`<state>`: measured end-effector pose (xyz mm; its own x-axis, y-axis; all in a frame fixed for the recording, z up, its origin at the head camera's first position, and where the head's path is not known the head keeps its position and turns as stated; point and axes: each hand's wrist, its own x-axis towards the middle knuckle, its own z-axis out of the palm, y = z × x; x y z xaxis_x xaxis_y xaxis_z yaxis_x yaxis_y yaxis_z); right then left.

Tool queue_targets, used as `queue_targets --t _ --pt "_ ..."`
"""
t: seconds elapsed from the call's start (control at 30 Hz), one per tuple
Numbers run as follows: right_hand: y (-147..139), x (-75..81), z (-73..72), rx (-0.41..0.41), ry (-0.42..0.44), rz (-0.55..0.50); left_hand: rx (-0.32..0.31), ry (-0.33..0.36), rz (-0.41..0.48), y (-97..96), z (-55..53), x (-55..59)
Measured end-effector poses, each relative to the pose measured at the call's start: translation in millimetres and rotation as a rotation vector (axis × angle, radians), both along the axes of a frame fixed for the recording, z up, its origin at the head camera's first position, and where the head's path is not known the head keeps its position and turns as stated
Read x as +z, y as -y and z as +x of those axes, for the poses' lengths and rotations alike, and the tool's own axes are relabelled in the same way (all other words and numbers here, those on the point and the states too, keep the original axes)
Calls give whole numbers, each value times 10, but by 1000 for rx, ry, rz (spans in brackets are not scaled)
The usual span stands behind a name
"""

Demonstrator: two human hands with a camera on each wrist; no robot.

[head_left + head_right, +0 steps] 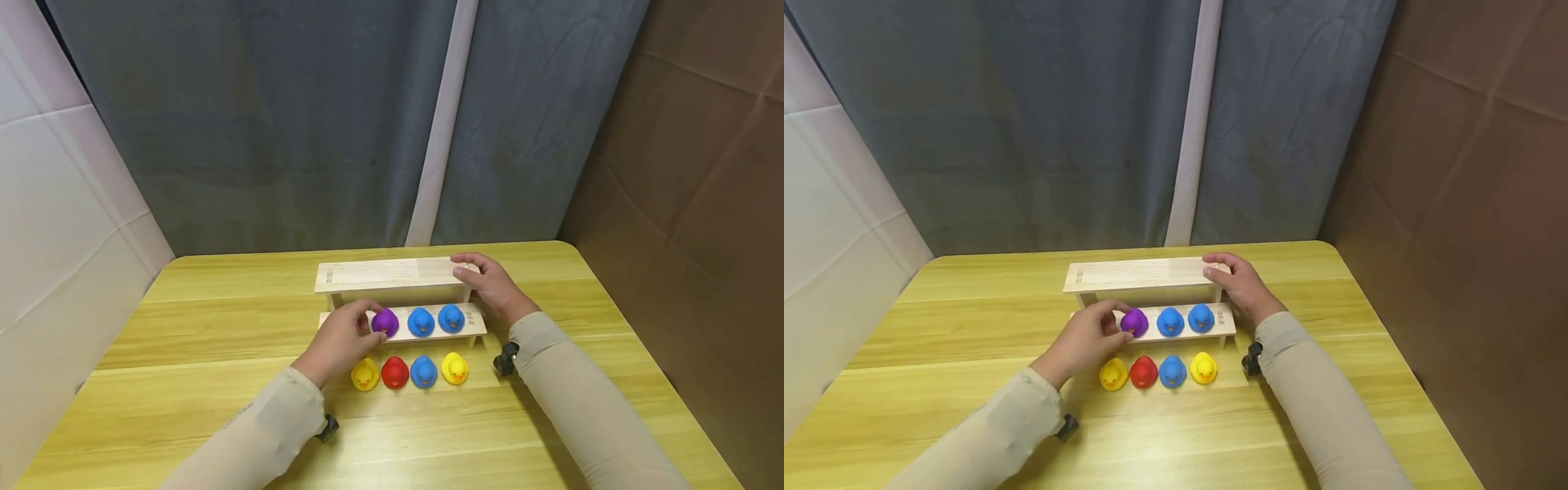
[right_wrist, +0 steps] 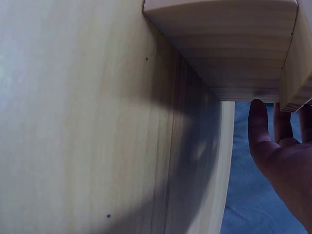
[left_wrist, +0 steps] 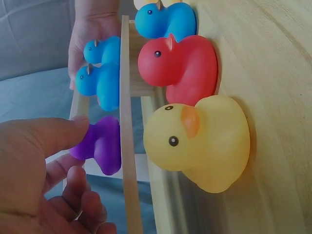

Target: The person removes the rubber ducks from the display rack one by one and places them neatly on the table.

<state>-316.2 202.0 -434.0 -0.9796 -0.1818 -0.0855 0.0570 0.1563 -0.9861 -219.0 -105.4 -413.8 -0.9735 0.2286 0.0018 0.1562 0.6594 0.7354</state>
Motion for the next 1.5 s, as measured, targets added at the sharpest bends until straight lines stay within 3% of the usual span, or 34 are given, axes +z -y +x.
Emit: queue_targets --t 0.53,0.97,1.5 --pt "16 23 24 18 -11 0 18 34 -19 -24 -14 -8" --pt "-5 7 14 4 -8 -4 -12 -24 6 7 49 1" --pt "5 13 12 4 -2 19 -23 -25 13 30 136 55"
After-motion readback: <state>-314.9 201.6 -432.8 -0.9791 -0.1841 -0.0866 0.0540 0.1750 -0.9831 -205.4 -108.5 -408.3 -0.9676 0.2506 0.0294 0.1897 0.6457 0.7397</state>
